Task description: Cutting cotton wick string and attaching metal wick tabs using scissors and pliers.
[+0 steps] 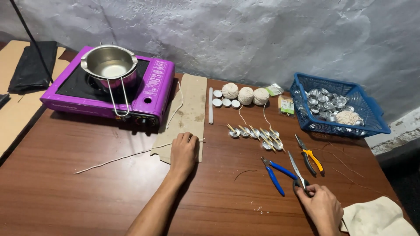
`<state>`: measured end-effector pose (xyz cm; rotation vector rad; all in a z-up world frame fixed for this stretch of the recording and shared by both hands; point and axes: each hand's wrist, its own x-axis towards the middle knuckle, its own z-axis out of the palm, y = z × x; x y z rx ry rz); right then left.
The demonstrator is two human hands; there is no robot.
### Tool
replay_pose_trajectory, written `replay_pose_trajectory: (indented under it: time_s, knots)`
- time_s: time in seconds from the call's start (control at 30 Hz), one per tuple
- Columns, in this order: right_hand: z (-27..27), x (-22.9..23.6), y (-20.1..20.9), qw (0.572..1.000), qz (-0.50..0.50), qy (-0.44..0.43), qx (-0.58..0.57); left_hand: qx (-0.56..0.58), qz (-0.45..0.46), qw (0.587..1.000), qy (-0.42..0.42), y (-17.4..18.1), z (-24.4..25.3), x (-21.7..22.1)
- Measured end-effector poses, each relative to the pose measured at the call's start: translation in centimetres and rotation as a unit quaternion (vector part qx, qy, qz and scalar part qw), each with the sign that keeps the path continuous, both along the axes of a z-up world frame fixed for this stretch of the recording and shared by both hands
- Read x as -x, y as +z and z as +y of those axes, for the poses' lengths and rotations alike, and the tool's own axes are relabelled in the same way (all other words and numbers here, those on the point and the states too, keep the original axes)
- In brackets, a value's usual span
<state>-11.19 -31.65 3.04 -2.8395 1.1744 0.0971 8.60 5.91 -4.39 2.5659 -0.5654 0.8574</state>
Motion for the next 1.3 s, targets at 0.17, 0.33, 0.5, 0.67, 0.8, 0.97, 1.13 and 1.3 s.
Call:
replay_pose_trajectory:
  time_s: [0.17, 0.33, 0.5, 0.67, 0.8, 0.97, 1.13, 1.3]
  knots:
    - [-1.2, 1.1, 0.3, 0.998, -0.038, -0.036, -0.026, 0.005, -0.064, 0.998, -0.018, 2.5, -0.4, 1.1]
    - [-5.4, 3.5, -1.4, 0.995, -0.074, -0.061, -0.032, 0.030, -0.001, 0.994, -0.107, 3.5, -1.1, 2.3]
    - [-8.0, 7.8, -3.6, 0.946, -0.273, -0.091, -0.147, 0.129, 0.073, 0.970, -0.194, 4.8, -1.8, 4.1]
    - [-9.1, 8.1, -7.3, 0.714, -0.379, -0.082, -0.583, 0.207, 0.099, 0.943, -0.240, 4.8, -3.0, 4.9]
    - [-6.3, 6.7, -9.0, 0.530, -0.372, -0.003, -0.762, 0.276, 0.140, 0.912, -0.269, 4.8, -3.6, 5.1]
    - [0.0, 2.3, -7.7, 0.549, -0.334, 0.056, -0.764, 0.327, 0.215, 0.887, -0.246, 4.2, -3.7, 4.6]
    - [7.5, -2.6, -1.0, 0.720, -0.151, 0.093, -0.671, 0.411, 0.338, 0.820, -0.211, 6.2, -3.6, 5.3]
    - [11.7, -5.8, 1.0, 0.822, -0.071, 0.192, -0.532, 0.429, 0.327, 0.818, -0.198, 5.9, -3.7, 5.1]
